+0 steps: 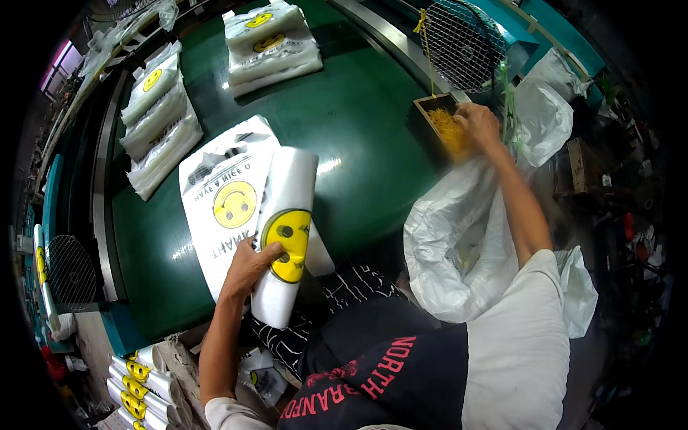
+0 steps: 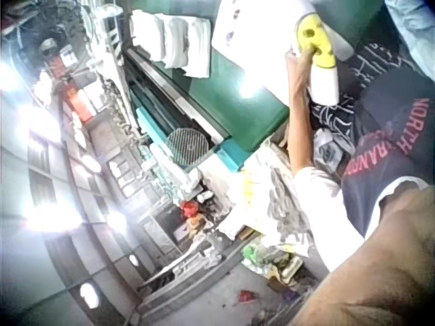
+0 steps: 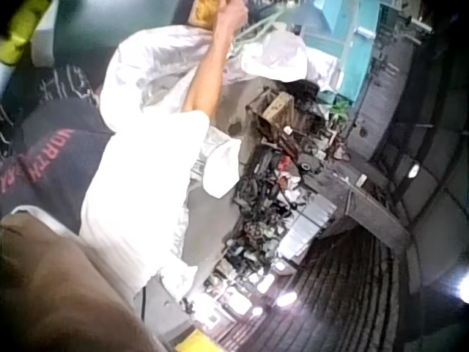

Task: The person folds individual plastic bags from a conveyor belt by hand, rolls them into cylinders, secures them with rubber bands, and then places the rolled bundles into a large white sack on the floor.

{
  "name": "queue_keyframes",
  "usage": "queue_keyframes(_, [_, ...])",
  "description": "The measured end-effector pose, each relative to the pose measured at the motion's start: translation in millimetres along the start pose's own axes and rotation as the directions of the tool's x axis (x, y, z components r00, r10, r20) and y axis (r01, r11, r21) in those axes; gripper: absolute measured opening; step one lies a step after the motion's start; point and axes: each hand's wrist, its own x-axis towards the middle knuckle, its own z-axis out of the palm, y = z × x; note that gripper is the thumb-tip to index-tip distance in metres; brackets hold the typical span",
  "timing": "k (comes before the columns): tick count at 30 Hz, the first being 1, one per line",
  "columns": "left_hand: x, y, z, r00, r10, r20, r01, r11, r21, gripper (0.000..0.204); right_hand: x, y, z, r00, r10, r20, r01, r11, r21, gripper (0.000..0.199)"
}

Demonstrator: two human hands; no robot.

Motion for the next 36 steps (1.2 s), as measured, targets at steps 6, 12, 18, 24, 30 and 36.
queue_keyframes(6, [-19, 31, 39, 0.965, 0.241, -0.107, -0.259, 0.94, -0.222, 0.052, 0, -48, -31, 0.947, -0.241, -0.21, 0.259, 0.964, 0.062, 0.019])
queue_keyframes(12, [-27, 41, 69, 0.932, 0.346, 0.105, -0.303, 0.906, -0.294, 0.038, -89, -222, -49, 0.754, -0.65, 0.096, 0.386, 0.556, 0.736, 0.016])
queue_keyframes(18, [-87, 33, 35, 0.83, 0.467, 0.305, -0.414, 0.882, -0.225, 0.048, -115, -205, 36, 0.854, -0.482, 0.197, -0.019, 0.349, 0.937, 0.043])
queue_keyframes(24, [-182, -45, -50, 0.978, 0.183, -0.104, -0.141, 0.936, 0.322, 0.052, -102, -257, -11, 0.377, -0.926, -0.023, -0.366, -0.172, 0.915, 0.07])
queue_keyframes(30, [-351, -66, -134, 0.641, 0.018, -0.767, -0.058, 0.998, -0.024, 0.034, -134, -375, -24, 0.466, -0.857, 0.221, -0.054, 0.222, 0.974, 0.071])
queue_keyframes(36, [-537, -137, -290, 0.015, -0.098, -0.995, 0.715, 0.697, -0.058, 0.05, -116, -312, 32, 0.398, -0.863, 0.311, 0.507, 0.489, 0.71, 0.083])
